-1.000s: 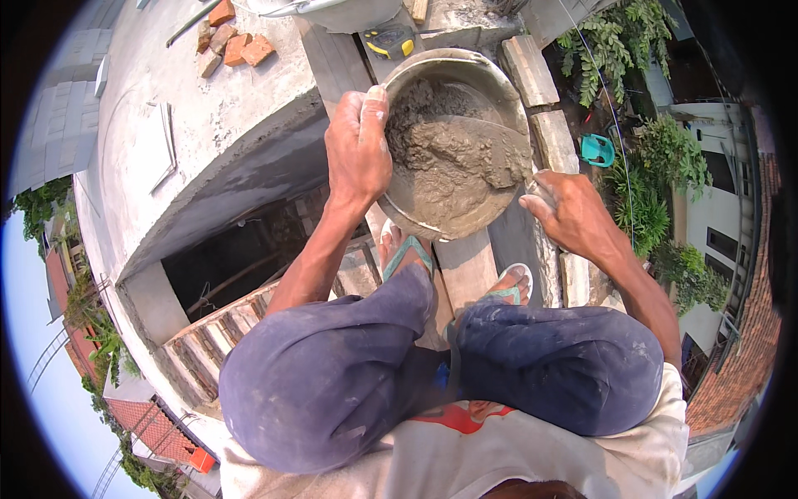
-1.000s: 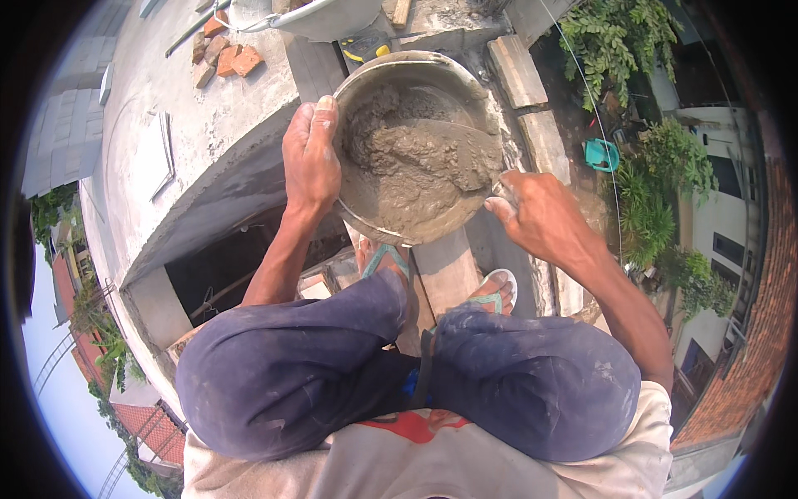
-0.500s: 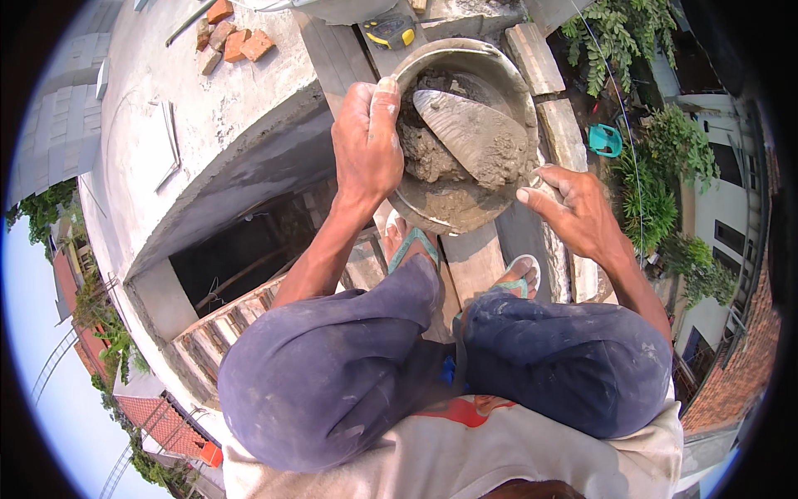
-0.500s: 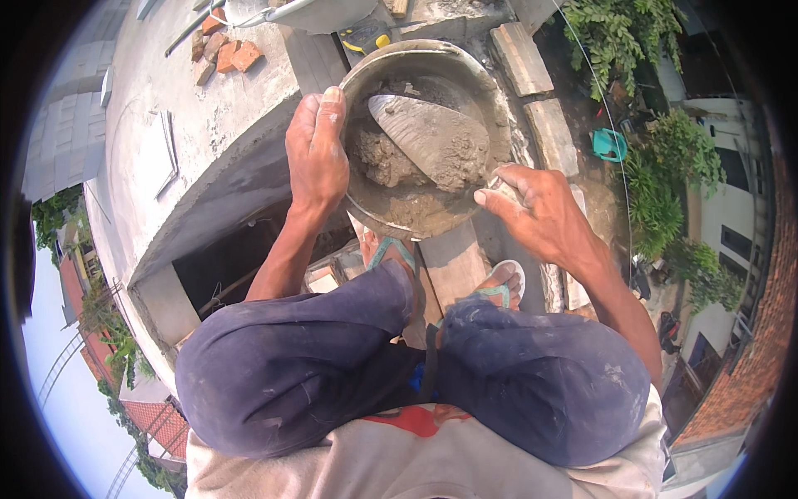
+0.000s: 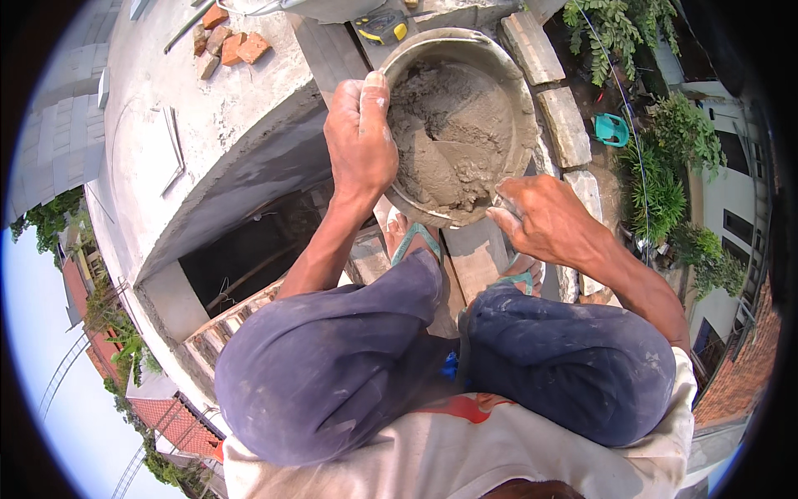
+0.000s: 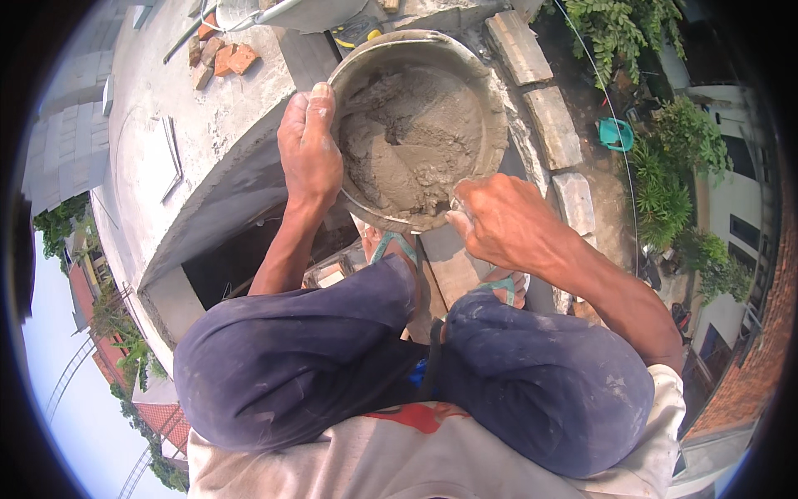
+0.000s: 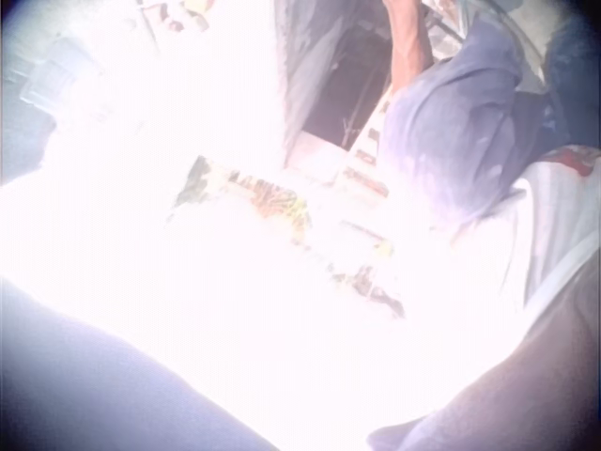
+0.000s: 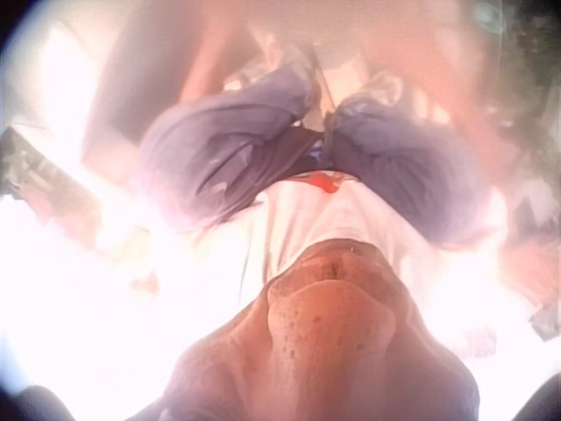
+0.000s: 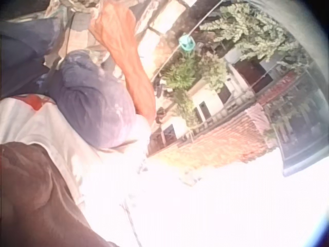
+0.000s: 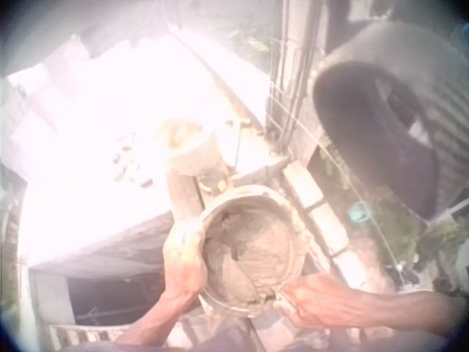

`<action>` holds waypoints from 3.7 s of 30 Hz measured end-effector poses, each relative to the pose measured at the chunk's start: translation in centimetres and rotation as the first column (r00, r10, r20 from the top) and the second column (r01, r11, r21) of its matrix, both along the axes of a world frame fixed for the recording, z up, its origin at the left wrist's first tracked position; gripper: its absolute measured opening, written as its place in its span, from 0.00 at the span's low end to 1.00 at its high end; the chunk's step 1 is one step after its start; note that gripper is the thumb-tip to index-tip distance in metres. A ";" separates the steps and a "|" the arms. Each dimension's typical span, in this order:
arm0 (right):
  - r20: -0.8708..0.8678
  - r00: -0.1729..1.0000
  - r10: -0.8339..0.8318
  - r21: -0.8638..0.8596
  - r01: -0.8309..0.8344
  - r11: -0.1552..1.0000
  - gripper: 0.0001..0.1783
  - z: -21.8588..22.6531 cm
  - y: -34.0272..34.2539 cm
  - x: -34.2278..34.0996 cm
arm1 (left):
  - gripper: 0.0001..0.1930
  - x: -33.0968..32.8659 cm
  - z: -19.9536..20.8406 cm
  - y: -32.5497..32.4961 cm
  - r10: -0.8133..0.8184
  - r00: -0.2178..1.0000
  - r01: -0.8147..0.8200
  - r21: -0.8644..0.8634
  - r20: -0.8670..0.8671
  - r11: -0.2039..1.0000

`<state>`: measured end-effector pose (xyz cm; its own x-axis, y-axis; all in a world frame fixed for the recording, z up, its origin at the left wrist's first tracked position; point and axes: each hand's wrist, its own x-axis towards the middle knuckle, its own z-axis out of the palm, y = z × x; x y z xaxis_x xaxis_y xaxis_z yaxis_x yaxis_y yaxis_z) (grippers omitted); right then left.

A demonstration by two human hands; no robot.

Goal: The person scoops mortar from a bucket with a trowel and applies it to a wall, then places bricks one by one along a guide string. They repeatedly pick up bricks, apply mortar, and set them in place, occasionally adjusting the string and tapping bricks to align them.

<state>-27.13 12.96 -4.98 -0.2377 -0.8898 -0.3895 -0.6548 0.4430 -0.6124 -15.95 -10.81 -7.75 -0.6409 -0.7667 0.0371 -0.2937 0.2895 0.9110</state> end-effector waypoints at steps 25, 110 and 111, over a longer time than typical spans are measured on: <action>0.164 0.595 -0.787 -0.241 0.798 0.553 0.17 -12.7 9.4 -6.9 | 0.24 7.2 -9.3 -10.0 0.153 0.987 -0.103 0.542 -0.048 0.834; -0.411 0.884 0.224 0.220 -0.142 0.965 0.09 8.1 6.0 -6.5 | 0.21 -1.5 1.2 1.3 -0.023 0.999 0.024 0.072 -0.024 0.997; -0.387 0.882 0.268 0.220 -0.194 0.956 0.09 8.2 5.4 -6.8 | 0.21 -1.6 1.1 1.6 -0.023 0.999 0.025 0.078 -0.031 0.997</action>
